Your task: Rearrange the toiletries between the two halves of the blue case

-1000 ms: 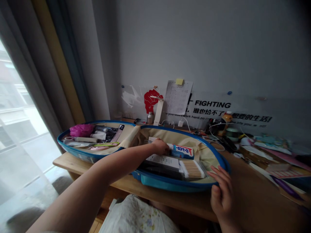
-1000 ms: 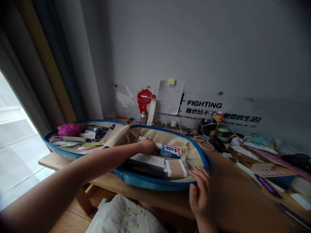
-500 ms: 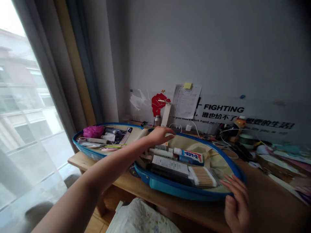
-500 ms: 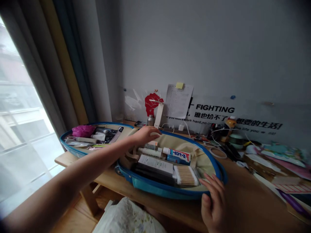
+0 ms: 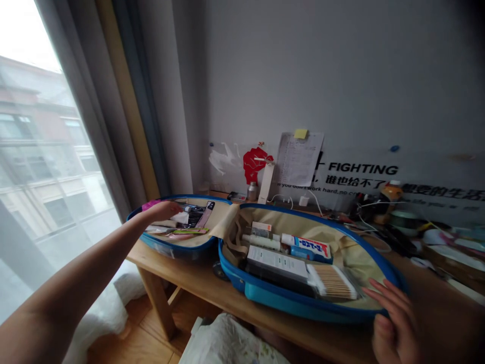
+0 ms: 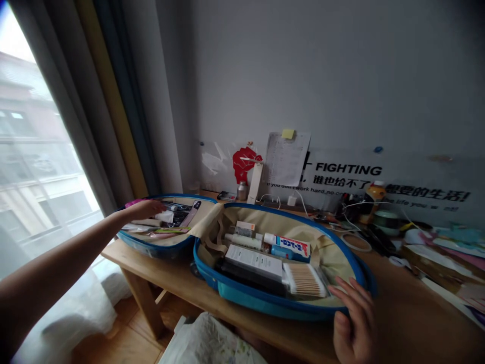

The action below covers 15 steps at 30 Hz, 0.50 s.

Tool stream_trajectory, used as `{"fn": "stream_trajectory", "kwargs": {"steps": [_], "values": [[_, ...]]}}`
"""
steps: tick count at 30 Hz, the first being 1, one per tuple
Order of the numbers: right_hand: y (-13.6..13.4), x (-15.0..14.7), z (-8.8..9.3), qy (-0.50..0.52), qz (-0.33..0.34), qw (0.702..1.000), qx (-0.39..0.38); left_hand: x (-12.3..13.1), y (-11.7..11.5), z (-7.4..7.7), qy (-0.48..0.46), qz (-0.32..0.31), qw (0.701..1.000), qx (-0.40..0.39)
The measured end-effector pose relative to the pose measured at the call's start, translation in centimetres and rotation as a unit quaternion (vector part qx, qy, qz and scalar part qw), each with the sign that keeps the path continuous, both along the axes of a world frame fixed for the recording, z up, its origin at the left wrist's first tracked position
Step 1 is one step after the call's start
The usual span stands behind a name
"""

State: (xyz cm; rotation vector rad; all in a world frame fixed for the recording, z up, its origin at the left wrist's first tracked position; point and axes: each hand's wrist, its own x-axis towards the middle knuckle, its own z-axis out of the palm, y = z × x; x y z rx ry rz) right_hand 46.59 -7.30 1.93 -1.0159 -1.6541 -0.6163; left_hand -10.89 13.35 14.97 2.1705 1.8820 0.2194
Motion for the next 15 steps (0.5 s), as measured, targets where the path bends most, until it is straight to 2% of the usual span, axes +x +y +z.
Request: {"fn": "stream_trajectory", "kwargs": {"steps": [2, 6, 15], "values": [[0.0, 0.2, -0.1, -0.001, -0.001, 1.000, -0.004, -0.5, -0.4, -0.9, 0.012, -0.024, 0.999, -0.037], [-0.1, 0.4, -0.2, -0.003, -0.002, 1.000, -0.002, 0.3, -0.7, -2.3, 0.009, -0.077, 0.993, -0.091], [0.0, -0.2, 0.1, -0.005, -0.003, 1.000, 0.007, 1.3, 0.6, -3.1, 0.021, -0.095, 0.989, -0.109]]}}
